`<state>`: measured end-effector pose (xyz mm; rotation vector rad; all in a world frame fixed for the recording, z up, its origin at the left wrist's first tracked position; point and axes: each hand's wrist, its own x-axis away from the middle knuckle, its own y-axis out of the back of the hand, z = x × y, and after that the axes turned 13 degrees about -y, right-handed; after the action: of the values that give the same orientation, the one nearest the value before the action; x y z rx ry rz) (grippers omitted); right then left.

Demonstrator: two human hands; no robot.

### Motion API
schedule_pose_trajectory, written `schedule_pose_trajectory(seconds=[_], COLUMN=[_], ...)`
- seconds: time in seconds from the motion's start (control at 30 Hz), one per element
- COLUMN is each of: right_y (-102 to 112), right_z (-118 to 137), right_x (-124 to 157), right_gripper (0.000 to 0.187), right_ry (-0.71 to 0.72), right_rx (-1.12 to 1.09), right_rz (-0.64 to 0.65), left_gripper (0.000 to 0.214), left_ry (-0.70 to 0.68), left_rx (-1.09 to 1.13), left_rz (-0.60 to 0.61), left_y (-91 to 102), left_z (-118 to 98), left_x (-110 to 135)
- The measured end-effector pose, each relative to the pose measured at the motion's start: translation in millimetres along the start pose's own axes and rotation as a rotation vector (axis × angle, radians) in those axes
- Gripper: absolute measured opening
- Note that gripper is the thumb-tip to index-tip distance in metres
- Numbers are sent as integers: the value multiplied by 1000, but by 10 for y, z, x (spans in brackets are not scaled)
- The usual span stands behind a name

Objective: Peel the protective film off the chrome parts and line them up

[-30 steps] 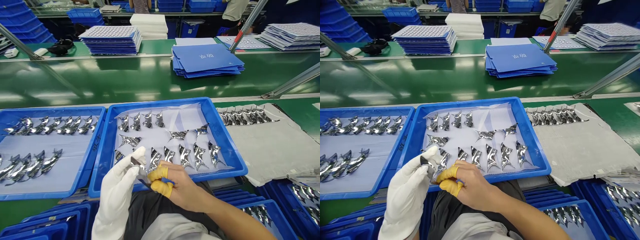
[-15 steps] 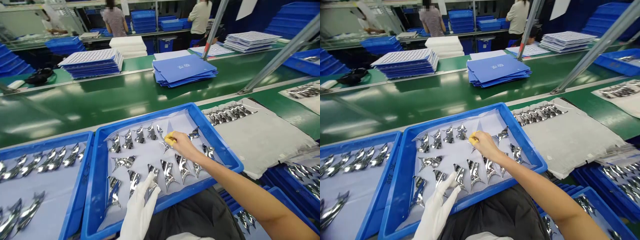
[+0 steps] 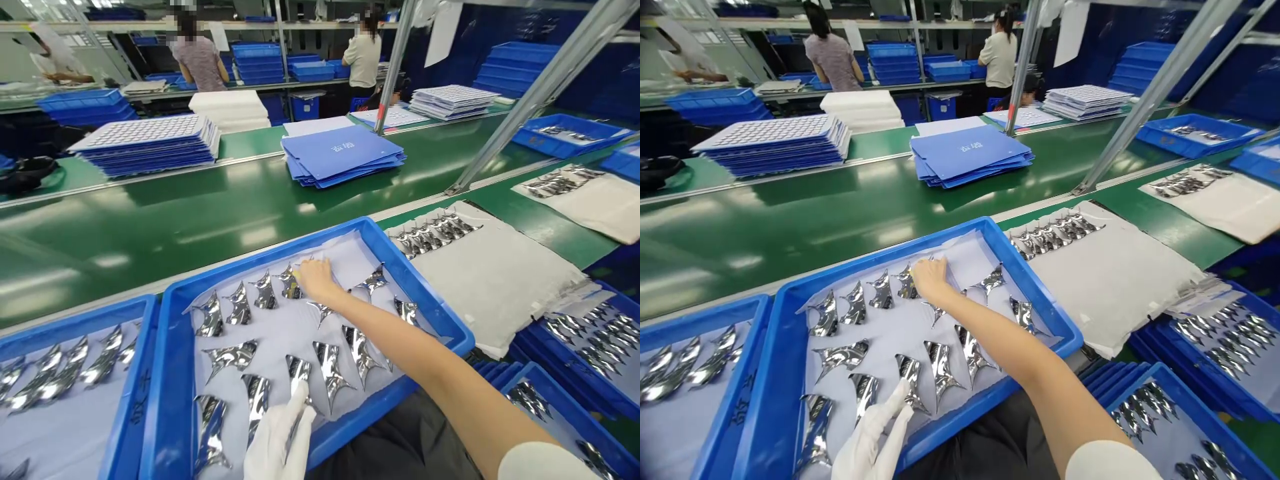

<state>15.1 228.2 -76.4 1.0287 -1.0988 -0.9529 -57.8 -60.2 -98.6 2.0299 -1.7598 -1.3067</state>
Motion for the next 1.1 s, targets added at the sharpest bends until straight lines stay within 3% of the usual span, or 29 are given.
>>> schedule_pose_trajectory(seconds=[0.13, 0.33, 0.5, 0.63, 0.73, 0.87, 0.93, 1.0, 1.1], right_y=[-40, -326, -445, -377, -197, 145, 289, 384, 453], right_z=[185, 723, 1105, 1190, 1038, 531, 200, -119, -477], right_x=[233, 803, 904, 833, 821, 950, 1105, 1307, 1632], right_gripper=[34, 19, 3, 6, 14, 21, 21, 17, 13], right_ry=[248, 805, 854, 829, 813, 756, 708, 569, 408], right_rx=[-31, -44, 41, 41, -61, -259, -446, -841, -1189], right_rz=[-35, 96, 160, 197, 171, 199, 288, 478, 657], left_gripper=[34, 33, 33, 31, 23, 15, 17, 23, 35], left_ry=[104, 184, 109, 181, 228, 373, 462, 548, 630], left_rx=[59, 56, 311, 439, 455, 446, 441, 470, 638], left_rz=[40, 7, -77, -135, -205, -370, -477, -590, -638], left_y=[61, 96, 99, 137, 161, 143, 126, 126, 172], left_z=[-35, -55, -34, -54, -113, -156, -163, -196, -332], left_x=[-102, -200, -142, -115, -133, -161, -190, -254, -416])
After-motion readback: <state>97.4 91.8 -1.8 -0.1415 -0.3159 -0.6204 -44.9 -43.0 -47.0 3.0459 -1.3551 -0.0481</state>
